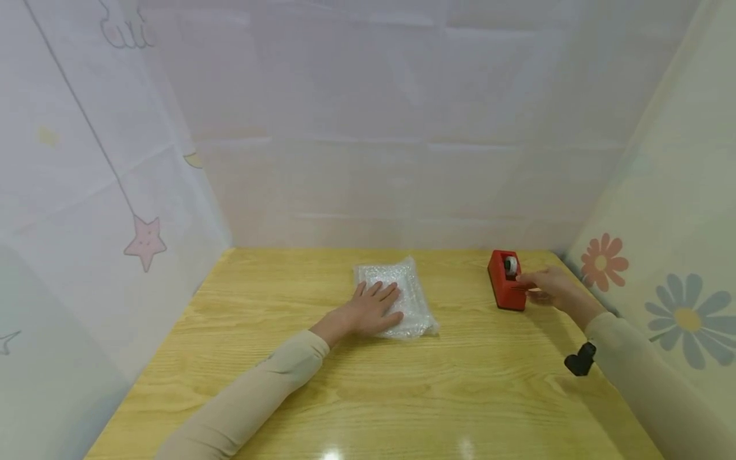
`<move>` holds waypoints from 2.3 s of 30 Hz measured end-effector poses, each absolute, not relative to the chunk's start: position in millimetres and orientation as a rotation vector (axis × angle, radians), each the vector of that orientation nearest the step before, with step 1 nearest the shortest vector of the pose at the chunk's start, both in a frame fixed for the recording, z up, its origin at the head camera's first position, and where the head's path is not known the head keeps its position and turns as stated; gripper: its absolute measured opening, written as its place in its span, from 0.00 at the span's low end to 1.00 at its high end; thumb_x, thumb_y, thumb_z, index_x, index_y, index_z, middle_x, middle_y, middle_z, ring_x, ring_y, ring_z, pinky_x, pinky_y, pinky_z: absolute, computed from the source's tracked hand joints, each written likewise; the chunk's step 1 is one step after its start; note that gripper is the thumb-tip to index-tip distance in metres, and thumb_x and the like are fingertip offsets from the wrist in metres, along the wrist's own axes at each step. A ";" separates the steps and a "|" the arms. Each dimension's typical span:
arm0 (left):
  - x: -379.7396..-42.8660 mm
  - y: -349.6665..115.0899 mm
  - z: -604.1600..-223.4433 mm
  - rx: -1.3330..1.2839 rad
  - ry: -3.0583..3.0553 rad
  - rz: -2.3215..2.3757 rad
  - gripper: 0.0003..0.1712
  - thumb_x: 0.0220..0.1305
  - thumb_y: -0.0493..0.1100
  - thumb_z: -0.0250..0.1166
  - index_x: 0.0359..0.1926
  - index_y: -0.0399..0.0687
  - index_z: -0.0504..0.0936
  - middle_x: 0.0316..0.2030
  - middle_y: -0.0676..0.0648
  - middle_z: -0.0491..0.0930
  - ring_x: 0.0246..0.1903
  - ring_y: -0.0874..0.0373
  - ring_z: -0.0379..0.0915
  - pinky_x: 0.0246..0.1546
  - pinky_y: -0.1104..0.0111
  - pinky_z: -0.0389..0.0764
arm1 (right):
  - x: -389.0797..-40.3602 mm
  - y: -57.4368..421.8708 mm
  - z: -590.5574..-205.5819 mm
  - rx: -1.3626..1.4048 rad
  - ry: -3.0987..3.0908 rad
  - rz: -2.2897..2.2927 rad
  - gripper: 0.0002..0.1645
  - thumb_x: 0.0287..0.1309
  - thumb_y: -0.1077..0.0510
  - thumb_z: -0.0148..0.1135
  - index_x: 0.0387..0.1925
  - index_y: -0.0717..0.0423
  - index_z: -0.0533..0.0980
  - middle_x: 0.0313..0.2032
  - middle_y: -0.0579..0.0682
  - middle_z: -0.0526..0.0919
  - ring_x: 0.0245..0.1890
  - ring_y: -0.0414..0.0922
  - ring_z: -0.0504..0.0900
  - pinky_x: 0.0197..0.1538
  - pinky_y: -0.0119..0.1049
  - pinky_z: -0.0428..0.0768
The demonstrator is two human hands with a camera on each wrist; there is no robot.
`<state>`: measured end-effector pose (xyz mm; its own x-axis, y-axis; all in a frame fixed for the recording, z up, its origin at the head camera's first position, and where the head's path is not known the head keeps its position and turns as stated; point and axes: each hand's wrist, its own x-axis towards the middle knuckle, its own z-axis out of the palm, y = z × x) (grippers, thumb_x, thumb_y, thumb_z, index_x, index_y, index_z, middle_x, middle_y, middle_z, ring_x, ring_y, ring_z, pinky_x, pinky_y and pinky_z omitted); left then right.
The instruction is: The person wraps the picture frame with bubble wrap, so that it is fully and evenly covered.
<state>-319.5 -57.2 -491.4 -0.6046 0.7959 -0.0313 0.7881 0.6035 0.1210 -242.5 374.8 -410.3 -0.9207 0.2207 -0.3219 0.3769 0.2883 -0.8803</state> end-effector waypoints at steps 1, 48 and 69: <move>-319.1 -57.4 -491.7 1.355 2.738 0.148 0.48 0.76 0.72 0.29 0.82 0.44 0.48 0.80 0.44 0.45 0.77 0.38 0.40 0.71 0.37 0.40 | -241.9 375.3 -410.5 0.580 2.367 -1.746 0.24 0.73 0.54 0.61 0.57 0.70 0.72 0.45 0.59 0.80 0.32 0.45 0.84 0.44 0.43 0.85; -319.4 -58.3 -499.0 1.341 2.766 0.129 0.47 0.76 0.72 0.30 0.81 0.45 0.50 0.80 0.45 0.46 0.77 0.39 0.41 0.71 0.39 0.41 | -223.4 344.7 -445.9 0.635 2.059 -2.326 0.15 0.69 0.72 0.47 0.53 0.68 0.57 0.77 0.65 0.39 0.77 0.56 0.45 0.63 0.49 0.72; -315.8 -59.8 -493.3 1.344 2.757 0.168 0.46 0.77 0.71 0.31 0.81 0.44 0.49 0.80 0.45 0.45 0.77 0.40 0.40 0.71 0.38 0.39 | -216.0 336.8 -457.8 0.708 2.138 -2.392 0.12 0.63 0.69 0.49 0.28 0.62 0.56 0.76 0.64 0.41 0.73 0.57 0.56 0.64 0.43 0.73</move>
